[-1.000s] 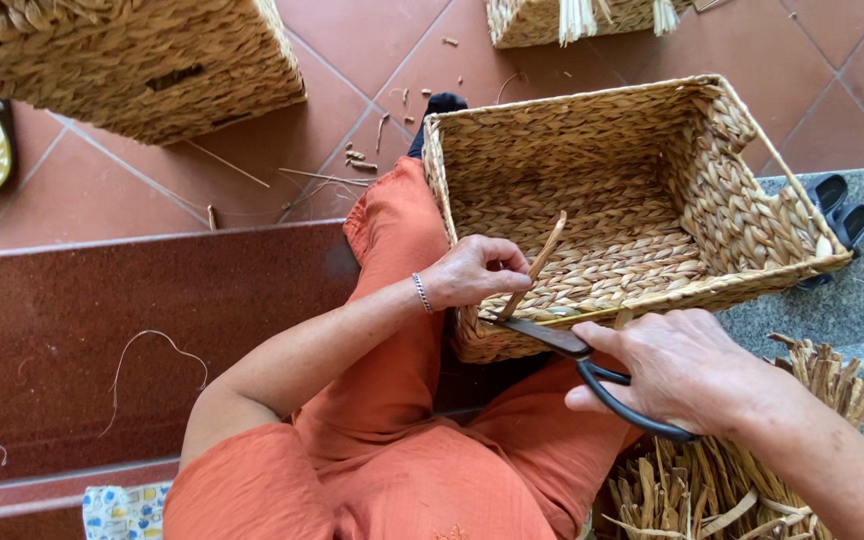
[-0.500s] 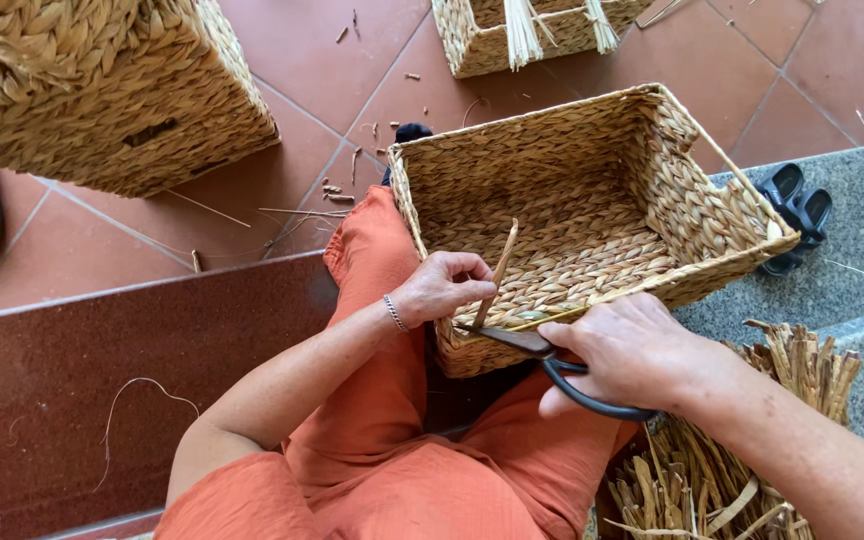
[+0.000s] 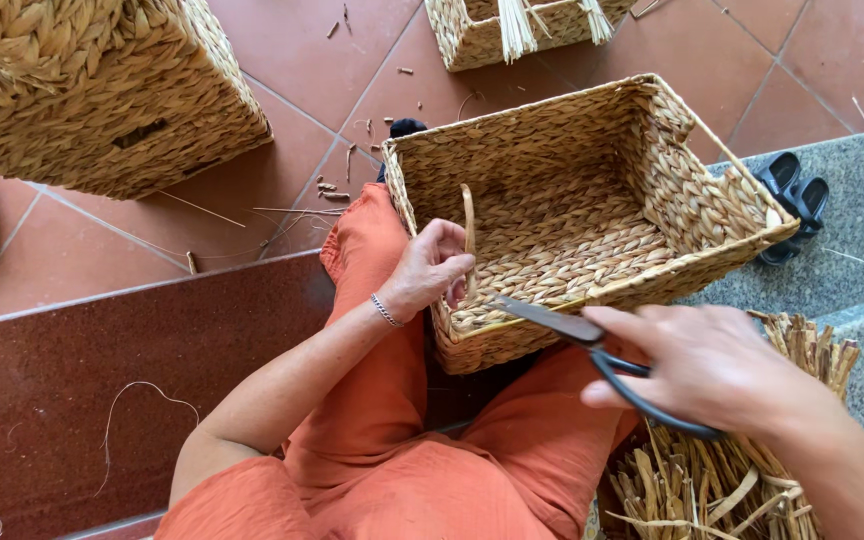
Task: The person weaves a rectangular basket using dried palm leaves, cutting strips with shears and threading them through the basket's edge. The person repeatedly measures, cuts, and inserts strips to reinforce the rim, trimming excess material as needed.
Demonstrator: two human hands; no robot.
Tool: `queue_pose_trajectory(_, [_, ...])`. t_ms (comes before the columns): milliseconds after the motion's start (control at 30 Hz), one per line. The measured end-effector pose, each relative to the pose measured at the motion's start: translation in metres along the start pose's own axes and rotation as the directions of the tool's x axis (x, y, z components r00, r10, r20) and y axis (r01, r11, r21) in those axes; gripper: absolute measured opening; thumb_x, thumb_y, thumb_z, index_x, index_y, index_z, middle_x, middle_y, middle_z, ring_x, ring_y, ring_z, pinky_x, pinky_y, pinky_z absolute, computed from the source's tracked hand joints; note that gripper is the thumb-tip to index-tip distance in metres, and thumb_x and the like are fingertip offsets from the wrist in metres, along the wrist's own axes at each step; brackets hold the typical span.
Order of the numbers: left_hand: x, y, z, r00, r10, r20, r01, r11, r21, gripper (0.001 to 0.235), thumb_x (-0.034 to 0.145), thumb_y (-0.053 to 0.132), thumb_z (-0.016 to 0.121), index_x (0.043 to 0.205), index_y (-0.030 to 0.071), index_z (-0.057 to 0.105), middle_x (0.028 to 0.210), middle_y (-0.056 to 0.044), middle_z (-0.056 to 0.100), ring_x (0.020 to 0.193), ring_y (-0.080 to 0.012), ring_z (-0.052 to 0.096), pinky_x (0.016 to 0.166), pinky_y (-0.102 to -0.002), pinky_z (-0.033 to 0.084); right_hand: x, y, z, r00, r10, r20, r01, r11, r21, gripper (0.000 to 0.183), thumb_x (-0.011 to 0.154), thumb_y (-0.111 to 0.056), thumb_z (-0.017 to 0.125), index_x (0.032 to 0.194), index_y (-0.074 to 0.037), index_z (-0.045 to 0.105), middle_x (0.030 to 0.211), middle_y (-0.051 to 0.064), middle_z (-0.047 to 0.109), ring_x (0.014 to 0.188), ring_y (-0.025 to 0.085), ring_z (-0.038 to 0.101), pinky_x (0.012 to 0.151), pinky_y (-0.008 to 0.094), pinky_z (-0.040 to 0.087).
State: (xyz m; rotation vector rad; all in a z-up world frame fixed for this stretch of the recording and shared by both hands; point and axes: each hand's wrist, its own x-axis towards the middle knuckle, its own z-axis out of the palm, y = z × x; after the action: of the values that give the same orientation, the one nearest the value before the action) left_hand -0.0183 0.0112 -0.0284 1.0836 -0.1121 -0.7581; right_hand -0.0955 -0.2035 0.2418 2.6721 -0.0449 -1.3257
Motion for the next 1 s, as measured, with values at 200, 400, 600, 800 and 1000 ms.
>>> queue_pose_trajectory(200, [-0.009,0.020,0.018,0.821,0.546,0.166,-0.466,0.473,0.748,0.035,0.092,0.017,0.072,0.122,0.007,0.056,0.100,-0.016,0.067,0.086,-0.0300,0.067,0.074,-0.039,0.057,-0.039,0.083,0.107,0.917,0.302,-0.262,-0.154,0.871,0.466,0.093,0.068,-0.051,0.089,0.152,-0.028,0.059,0.079,0.009,0.065,0.066,0.019,0.068,0.060,0.031,0.055])
queue_pose_trajectory(400, [-0.050,0.012,0.052,0.843,0.344,0.413,-0.512,0.281,0.812,0.022,0.094,0.022,0.074,0.103,0.006,0.063,0.087,-0.016,0.068,0.086,-0.0351,0.066,0.076,-0.046,0.055,-0.063,0.103,0.263,0.740,0.585,-0.331,0.130,0.359,0.924,0.082,0.072,-0.027,0.081,0.151,-0.013,0.061,0.092,0.006,0.072,0.072,0.013,0.065,0.060,0.024,0.051])
queue_pose_trajectory(600, [-0.063,-0.005,0.062,0.845,0.407,0.348,-0.449,0.186,0.874,0.015,0.094,0.013,0.071,0.091,0.006,0.059,0.080,-0.013,0.066,0.078,-0.0336,0.068,0.069,-0.044,0.056,-0.052,0.061,0.387,0.612,0.752,-0.246,0.263,0.100,0.960,0.071,0.085,-0.018,0.077,0.152,-0.005,0.057,0.106,0.008,0.075,0.087,0.010,0.072,0.073,0.022,0.058])
queue_pose_trajectory(800, [-0.062,0.015,0.065,0.873,0.354,0.335,-0.418,0.191,0.888,0.010,0.094,0.009,0.069,0.101,0.003,0.064,0.082,-0.016,0.069,0.077,-0.0350,0.070,0.066,-0.045,0.056,-0.040,0.000,0.468,0.465,0.871,-0.158,0.317,0.003,0.948,0.066,0.086,-0.011,0.083,0.147,0.001,0.060,0.095,0.003,0.068,0.080,0.007,0.061,0.073,0.022,0.051])
queue_pose_trajectory(1000, [-0.069,0.024,0.079,0.858,0.380,0.344,-0.439,0.198,0.876,0.010,0.095,0.005,0.074,0.103,0.005,0.067,0.096,-0.014,0.073,0.084,-0.0276,0.074,0.071,-0.035,0.059,-0.066,-0.065,0.551,0.080,0.997,-0.016,0.269,-0.006,0.963,0.061,0.089,-0.015,0.084,0.142,0.003,0.060,0.093,-0.002,0.066,0.080,0.006,0.058,0.074,0.021,0.050])
